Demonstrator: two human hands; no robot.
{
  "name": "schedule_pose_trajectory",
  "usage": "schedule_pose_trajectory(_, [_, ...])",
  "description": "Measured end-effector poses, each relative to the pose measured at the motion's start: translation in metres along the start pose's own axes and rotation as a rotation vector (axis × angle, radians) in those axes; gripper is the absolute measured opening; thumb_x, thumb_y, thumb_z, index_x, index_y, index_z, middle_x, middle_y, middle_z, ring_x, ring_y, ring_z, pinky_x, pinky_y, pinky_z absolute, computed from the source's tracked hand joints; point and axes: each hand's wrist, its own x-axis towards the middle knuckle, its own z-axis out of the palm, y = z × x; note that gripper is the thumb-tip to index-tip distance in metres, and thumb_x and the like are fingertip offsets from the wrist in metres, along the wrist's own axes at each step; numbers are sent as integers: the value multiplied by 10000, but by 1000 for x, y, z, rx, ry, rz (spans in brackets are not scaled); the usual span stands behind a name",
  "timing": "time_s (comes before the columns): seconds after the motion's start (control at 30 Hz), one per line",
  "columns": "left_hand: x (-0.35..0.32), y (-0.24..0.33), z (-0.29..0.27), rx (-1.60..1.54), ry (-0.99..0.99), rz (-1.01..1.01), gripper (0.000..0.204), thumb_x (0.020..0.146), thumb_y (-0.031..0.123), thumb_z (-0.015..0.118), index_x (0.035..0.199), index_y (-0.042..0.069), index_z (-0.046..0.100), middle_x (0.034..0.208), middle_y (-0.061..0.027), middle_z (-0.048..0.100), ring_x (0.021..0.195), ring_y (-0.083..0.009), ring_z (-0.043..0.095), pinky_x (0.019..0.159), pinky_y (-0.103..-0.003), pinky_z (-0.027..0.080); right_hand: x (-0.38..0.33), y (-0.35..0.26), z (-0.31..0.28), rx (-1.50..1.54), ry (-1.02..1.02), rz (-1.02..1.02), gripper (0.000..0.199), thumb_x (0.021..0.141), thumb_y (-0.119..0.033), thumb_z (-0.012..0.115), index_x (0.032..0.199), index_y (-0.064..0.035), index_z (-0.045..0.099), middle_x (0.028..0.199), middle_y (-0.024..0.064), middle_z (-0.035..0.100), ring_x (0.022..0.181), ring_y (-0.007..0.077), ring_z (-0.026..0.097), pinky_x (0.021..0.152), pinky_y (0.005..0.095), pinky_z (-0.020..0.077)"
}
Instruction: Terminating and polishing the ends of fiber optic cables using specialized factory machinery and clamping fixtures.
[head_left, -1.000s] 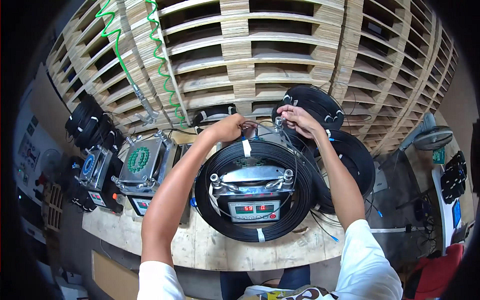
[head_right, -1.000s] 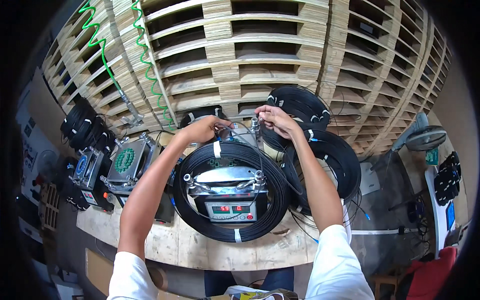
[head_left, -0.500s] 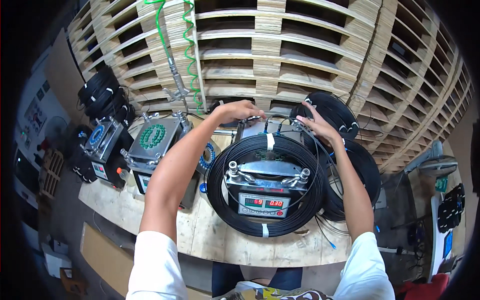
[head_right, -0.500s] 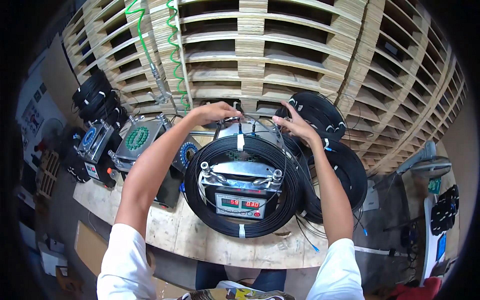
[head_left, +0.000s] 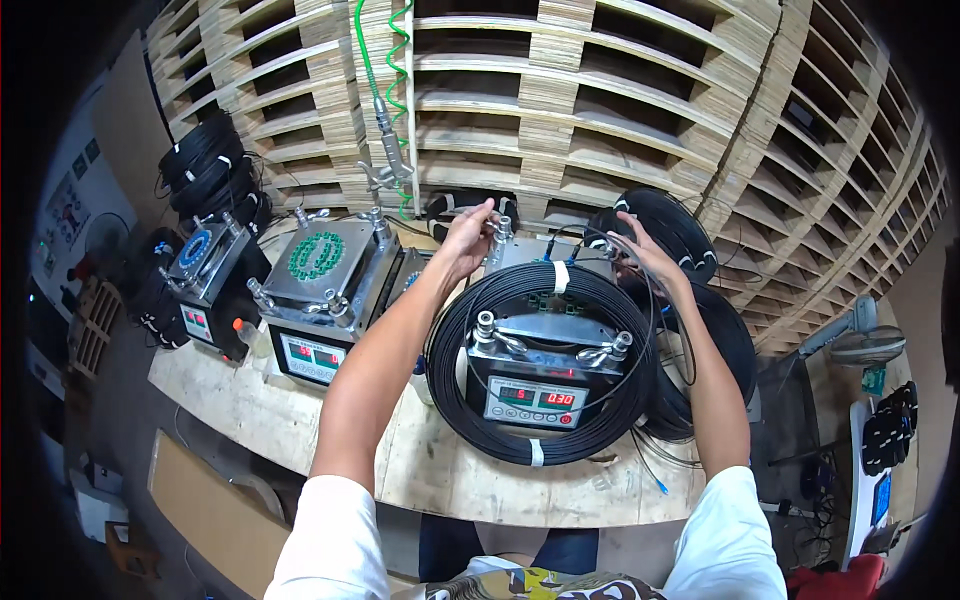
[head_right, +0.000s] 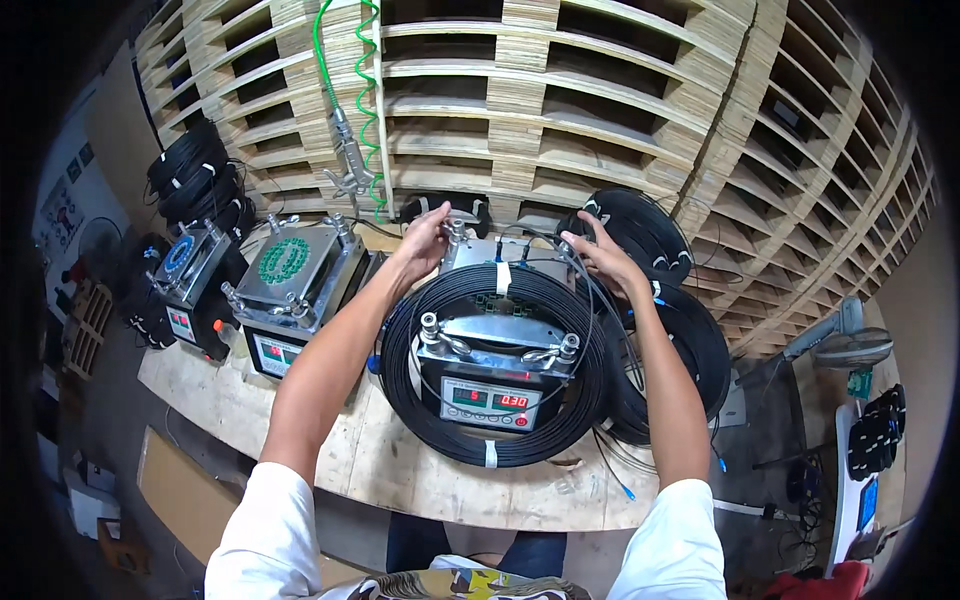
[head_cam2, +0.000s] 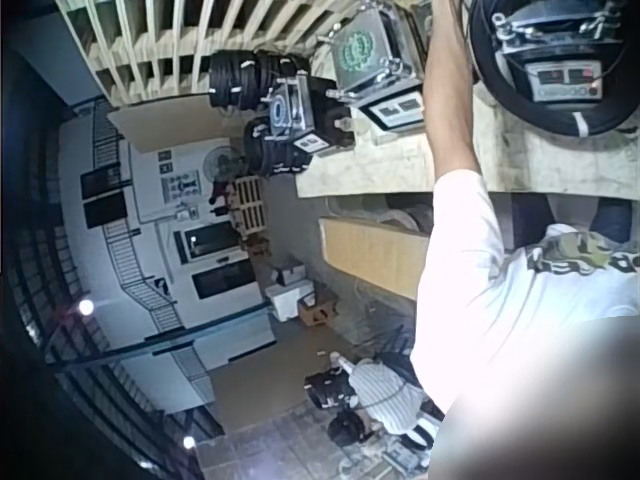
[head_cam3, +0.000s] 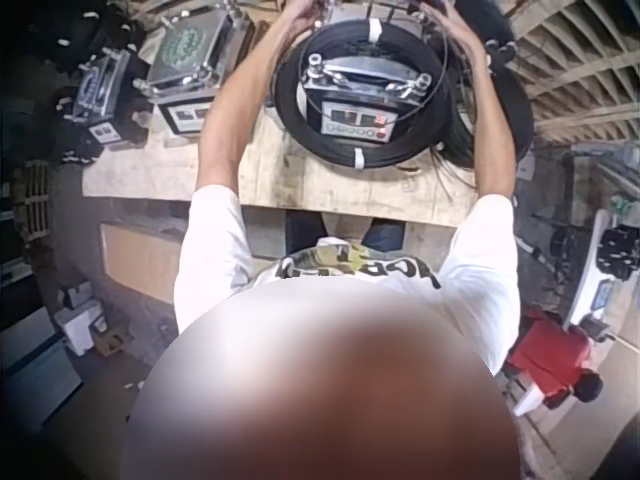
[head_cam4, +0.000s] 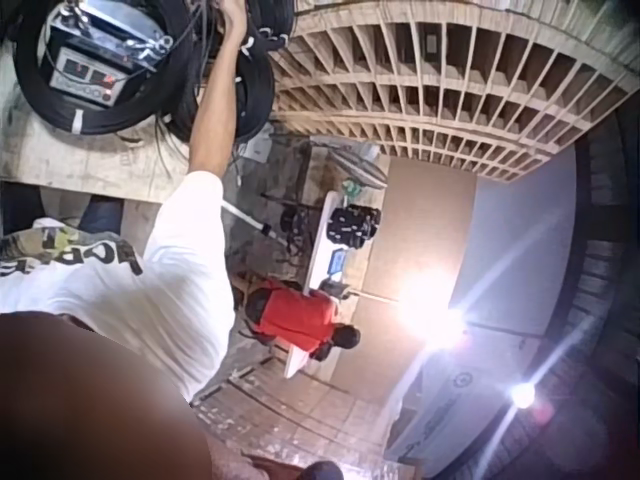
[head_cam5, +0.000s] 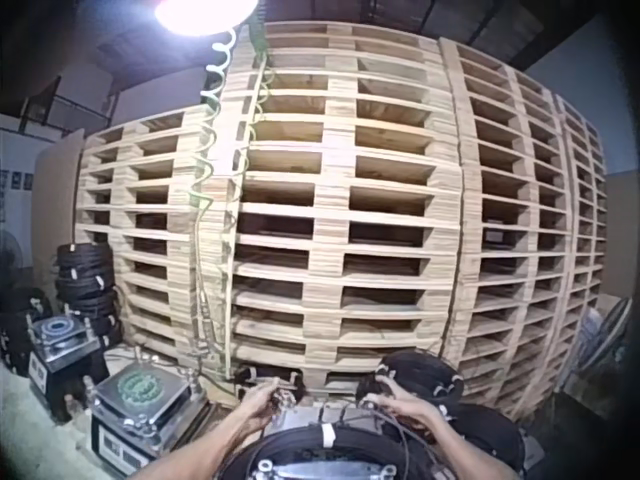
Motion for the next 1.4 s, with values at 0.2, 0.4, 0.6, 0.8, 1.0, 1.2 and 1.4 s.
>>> schedule_pose_trajectory(0.2, [4, 4, -32, 622, 127, 78, 407, 975, 447, 676, 804, 79, 650, 791, -18, 663, 671, -81, 552, 580, -251, 389, 1, 2, 0, 24, -8, -12, 892, 909, -504, 726, 1586, -176, 248, 1002, 118, 660, 656, 124, 551, 614, 289, 498])
schedule_pose_trajectory(0.4, [-6, 8, -24, 385, 23, 62, 345, 1031, 409, 594, 1048, 87, 718, 898, 8, 692, 742, -93, 607, 655, -264, 459, -5, -2, 6, -10, 13, 2, 880, 918, -539, 696, 1589, -182, 253, 1158, 164, 645, 757, 160, 603, 636, 303, 524])
schedule_pose_trajectory(0.6, [-11, 6, -8, 708, 241, 231, 416, 1041, 333, 597, 785, 26, 709, 688, -21, 665, 595, -84, 540, 600, -257, 436, -11, -6, 7, -43, 3, 7, 853, 930, -572, 662, 1583, -186, 273, 1200, 162, 636, 836, 176, 621, 642, 306, 532])
schedule_pose_trajectory(0.8, [-7, 3, -13, 576, 143, 248, 354, 1041, 319, 598, 859, 27, 679, 747, -32, 678, 603, -95, 562, 551, -262, 453, -13, -2, 4, -53, 34, 5, 816, 952, -558, 640, 1580, -182, 279, 1239, 155, 634, 872, 186, 630, 653, 306, 538])
schedule_pose_trajectory(1.0, [-18, 13, -34, 509, 57, 177, 350, 1028, 352, 616, 976, 10, 665, 805, -51, 688, 659, -116, 632, 601, -266, 527, -12, -7, 20, -20, 14, -21, 825, 967, -523, 640, 1588, -151, 245, 1333, 160, 615, 1006, 202, 644, 684, 305, 548])
schedule_pose_trajectory(1.2, [-114, 34, -35, 993, 67, 631, 184, 931, 52, 613, 1106, 3, 639, 983, -126, 670, 861, -234, 686, 726, -344, 536, -50, 14, -11, 179, 258, -71, 812, 938, -433, 719, 1574, -183, 282, 1032, 121, 655, 805, 179, 632, 715, 297, 551])
schedule_pose_trajectory(1.4, [-282, -6, -40, 1314, 167, 980, 180, 781, -18, 593, 910, 30, 710, 856, -135, 538, 851, -322, 532, 778, -423, 435, -171, 49, -7, 108, 803, -393, 205, 994, -59, 555, 1181, -41, 639, 854, 4, 619, 679, 42, 525, 569, 184, 412])
